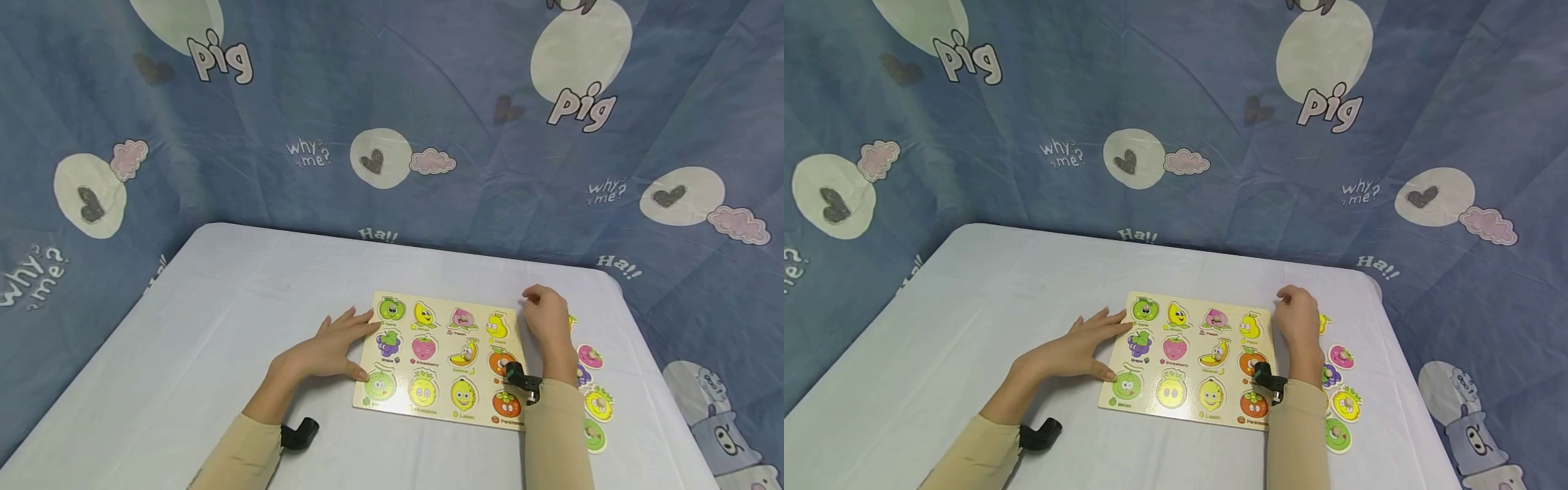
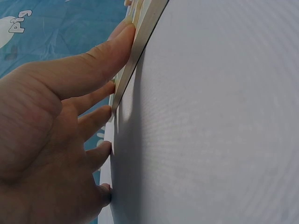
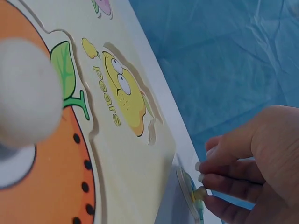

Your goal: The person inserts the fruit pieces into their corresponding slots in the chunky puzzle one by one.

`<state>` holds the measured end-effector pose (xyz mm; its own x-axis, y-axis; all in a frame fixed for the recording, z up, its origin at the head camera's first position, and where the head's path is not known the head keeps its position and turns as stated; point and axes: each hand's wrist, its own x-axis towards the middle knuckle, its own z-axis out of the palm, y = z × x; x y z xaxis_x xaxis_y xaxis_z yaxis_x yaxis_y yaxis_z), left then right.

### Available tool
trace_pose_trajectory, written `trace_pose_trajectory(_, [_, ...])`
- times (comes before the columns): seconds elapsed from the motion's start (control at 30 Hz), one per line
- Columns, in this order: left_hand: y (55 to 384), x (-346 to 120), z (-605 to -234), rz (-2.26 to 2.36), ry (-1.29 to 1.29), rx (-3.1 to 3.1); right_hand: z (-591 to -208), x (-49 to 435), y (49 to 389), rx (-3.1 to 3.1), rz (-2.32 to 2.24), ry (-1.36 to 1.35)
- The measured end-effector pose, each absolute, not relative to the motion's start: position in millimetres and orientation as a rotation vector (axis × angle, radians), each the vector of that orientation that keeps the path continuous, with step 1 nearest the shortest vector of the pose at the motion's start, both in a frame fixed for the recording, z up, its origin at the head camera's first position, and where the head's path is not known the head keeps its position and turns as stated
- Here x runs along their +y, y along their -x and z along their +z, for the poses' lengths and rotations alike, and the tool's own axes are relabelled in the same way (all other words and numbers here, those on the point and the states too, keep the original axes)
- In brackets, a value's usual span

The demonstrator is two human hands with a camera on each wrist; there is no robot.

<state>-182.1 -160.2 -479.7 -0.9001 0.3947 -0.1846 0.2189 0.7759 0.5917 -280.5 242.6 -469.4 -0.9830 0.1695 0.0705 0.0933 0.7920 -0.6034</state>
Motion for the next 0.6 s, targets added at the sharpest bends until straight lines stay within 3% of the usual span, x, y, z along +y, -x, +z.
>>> trace_pose_trajectory(0.6, [181.9, -160.2, -482.3, 0.832, -0.445, 2.673, -476.4, 248.6, 280.6, -2.849, 0.880, 0.375])
